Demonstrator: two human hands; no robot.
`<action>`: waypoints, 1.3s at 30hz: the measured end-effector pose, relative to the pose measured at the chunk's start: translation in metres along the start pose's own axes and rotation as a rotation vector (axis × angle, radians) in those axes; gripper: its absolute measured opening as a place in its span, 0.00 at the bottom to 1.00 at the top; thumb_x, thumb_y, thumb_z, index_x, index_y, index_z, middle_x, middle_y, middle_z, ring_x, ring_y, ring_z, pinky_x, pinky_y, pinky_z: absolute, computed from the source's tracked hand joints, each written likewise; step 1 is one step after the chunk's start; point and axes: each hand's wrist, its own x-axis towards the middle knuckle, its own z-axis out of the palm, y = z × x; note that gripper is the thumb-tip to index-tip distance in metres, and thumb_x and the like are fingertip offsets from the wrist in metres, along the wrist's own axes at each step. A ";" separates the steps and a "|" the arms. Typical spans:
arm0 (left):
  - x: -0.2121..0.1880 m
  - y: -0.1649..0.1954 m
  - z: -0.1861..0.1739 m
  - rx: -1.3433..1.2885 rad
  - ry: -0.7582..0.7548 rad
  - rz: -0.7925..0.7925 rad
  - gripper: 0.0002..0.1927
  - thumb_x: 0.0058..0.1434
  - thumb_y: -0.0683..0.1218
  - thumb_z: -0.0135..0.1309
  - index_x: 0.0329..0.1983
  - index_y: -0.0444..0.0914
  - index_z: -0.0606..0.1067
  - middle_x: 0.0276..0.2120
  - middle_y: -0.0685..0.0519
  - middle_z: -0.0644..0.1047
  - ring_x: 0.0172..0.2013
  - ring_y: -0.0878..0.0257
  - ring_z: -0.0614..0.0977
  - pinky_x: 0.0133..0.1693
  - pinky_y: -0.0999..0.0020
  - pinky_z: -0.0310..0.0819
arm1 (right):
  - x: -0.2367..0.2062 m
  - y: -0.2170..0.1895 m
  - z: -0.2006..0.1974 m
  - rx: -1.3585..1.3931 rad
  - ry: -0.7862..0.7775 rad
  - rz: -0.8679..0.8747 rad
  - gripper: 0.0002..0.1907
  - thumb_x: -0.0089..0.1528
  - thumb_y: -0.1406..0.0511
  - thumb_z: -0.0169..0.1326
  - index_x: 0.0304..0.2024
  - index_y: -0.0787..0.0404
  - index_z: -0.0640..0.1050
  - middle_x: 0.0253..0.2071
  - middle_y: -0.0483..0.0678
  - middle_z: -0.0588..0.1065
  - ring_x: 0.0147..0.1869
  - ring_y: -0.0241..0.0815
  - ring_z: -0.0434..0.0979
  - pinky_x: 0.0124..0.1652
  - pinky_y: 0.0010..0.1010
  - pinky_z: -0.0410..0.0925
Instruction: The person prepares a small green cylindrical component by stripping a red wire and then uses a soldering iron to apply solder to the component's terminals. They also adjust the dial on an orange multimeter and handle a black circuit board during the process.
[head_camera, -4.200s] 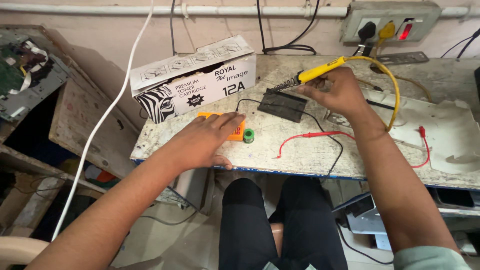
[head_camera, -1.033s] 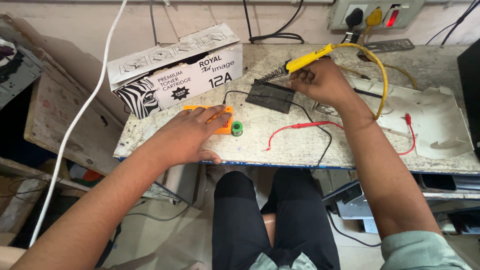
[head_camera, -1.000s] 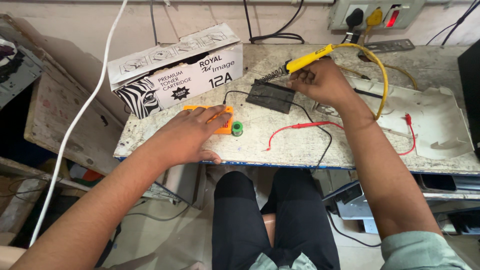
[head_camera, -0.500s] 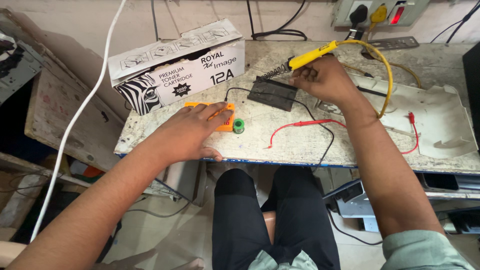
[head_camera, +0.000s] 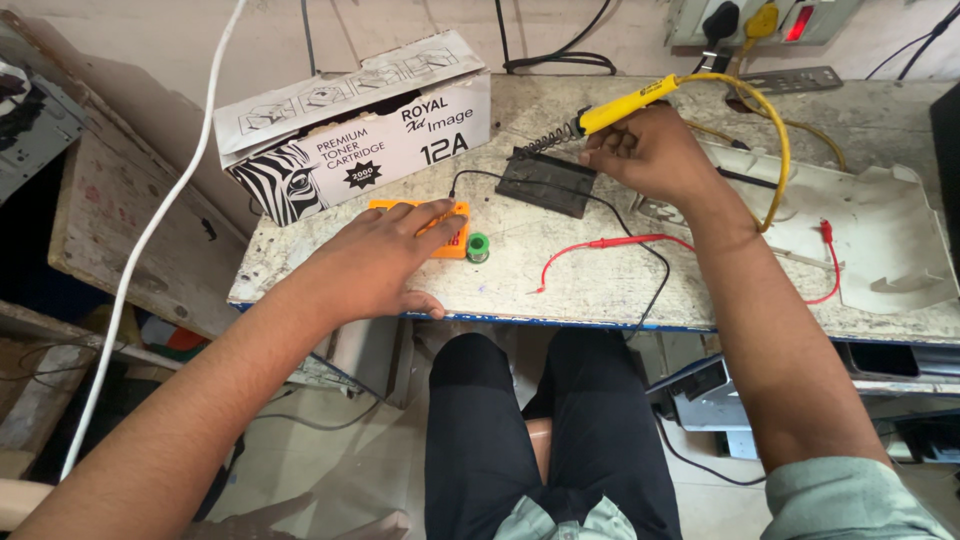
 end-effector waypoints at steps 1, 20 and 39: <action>0.000 0.000 0.000 0.002 0.001 0.002 0.57 0.43 0.63 0.69 0.75 0.43 0.58 0.74 0.49 0.58 0.67 0.48 0.64 0.62 0.51 0.60 | 0.000 0.000 0.000 -0.005 0.000 0.000 0.10 0.58 0.67 0.66 0.40 0.65 0.81 0.31 0.43 0.78 0.32 0.30 0.73 0.33 0.24 0.68; -0.001 0.001 -0.001 -0.028 0.000 -0.012 0.57 0.42 0.63 0.69 0.75 0.44 0.58 0.72 0.50 0.58 0.67 0.50 0.64 0.61 0.50 0.61 | -0.002 -0.002 0.000 -0.017 0.001 0.018 0.12 0.58 0.66 0.67 0.41 0.65 0.81 0.31 0.43 0.77 0.32 0.31 0.74 0.33 0.25 0.68; -0.005 0.000 -0.005 -0.025 0.160 0.131 0.38 0.48 0.53 0.67 0.63 0.41 0.69 0.60 0.47 0.70 0.59 0.49 0.71 0.55 0.50 0.65 | 0.000 0.002 0.001 -0.038 0.006 0.015 0.12 0.58 0.66 0.68 0.40 0.65 0.81 0.30 0.43 0.76 0.32 0.30 0.72 0.33 0.24 0.67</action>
